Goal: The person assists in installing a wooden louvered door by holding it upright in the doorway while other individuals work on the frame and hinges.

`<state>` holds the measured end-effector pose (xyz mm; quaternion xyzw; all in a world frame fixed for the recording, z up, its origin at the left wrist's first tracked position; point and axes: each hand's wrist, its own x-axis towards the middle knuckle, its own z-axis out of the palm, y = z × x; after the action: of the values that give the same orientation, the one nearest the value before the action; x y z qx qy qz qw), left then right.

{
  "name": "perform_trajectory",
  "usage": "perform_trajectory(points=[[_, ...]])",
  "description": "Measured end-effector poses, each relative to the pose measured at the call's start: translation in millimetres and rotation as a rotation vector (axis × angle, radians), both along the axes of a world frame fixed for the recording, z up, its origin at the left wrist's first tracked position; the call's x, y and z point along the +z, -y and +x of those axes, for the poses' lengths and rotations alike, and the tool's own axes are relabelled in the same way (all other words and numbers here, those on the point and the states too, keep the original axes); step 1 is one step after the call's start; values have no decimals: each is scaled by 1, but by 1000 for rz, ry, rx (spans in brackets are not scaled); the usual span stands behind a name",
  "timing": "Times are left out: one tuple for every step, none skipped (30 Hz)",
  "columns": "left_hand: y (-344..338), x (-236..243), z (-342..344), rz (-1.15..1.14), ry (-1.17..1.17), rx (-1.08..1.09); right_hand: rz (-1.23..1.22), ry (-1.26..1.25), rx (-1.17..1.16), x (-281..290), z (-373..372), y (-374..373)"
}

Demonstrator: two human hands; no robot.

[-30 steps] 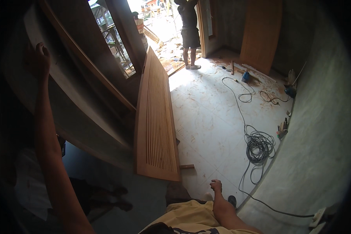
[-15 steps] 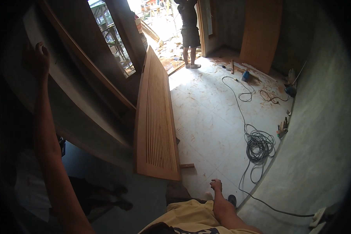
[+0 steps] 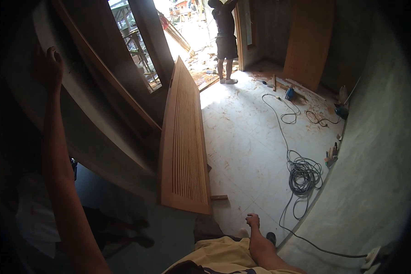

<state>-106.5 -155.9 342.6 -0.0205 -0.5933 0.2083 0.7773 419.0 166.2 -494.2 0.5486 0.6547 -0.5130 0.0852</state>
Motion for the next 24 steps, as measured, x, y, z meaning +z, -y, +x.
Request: perform_trajectory(points=[[0,1,-1,-1,-5,-7,10,-7,-3,-2,1,0],[-1,2,-1,0,4,-17,20,-14,-6,-5,2,0],[1,2,-1,0,12,-22,10,-5,-8,-1,0,1],[2,2,-1,0,21,-27,-1,3,-10,2,0,2],[2,1,0,4,16,-12,-11,11,-13,6,-2,2],[0,1,0,10,11,-2,-11,12,-11,5,-1,2],[-2,0,0,16,7,7,-10,12,-10,5,1,1],[-4,0,1,16,6,4,-10,13,-8,4,2,1],[-3,0,2,13,4,7,-15,14,-12,6,1,1],[-2,0,3,11,2,10,-20,16,-16,8,0,2],[-1,0,4,8,1,7,-25,18,-20,11,-1,3],[-1,0,3,8,-1,-3,-19,14,-18,9,0,3],[-2,1,2,7,-2,-11,-13,9,-16,7,0,3],[-1,1,1,2,-2,-22,-7,5,-13,5,1,2],[1,2,-1,-4,-3,-33,-3,6,-12,3,1,1],[2,3,-2,-9,-3,-43,2,6,-10,2,2,1],[0,2,-1,7,5,-36,3,8,-8,0,1,1],[-2,0,0,24,14,-29,-1,11,-15,0,1,1],[-3,-1,2,42,23,-21,-6,13,-21,-1,1,1],[-3,-1,1,27,17,-23,-10,15,-28,-1,1,0],[-1,0,0,14,10,-23,-5,9,-27,-4,2,0],[0,1,-1,0,3,-24,1,2,-27,-6,2,0],[1,1,-2,1,1,-27,6,-5,-28,-8,2,-1],[0,1,-2,0,0,-30,5,-12,-27,-10,3,-2]])
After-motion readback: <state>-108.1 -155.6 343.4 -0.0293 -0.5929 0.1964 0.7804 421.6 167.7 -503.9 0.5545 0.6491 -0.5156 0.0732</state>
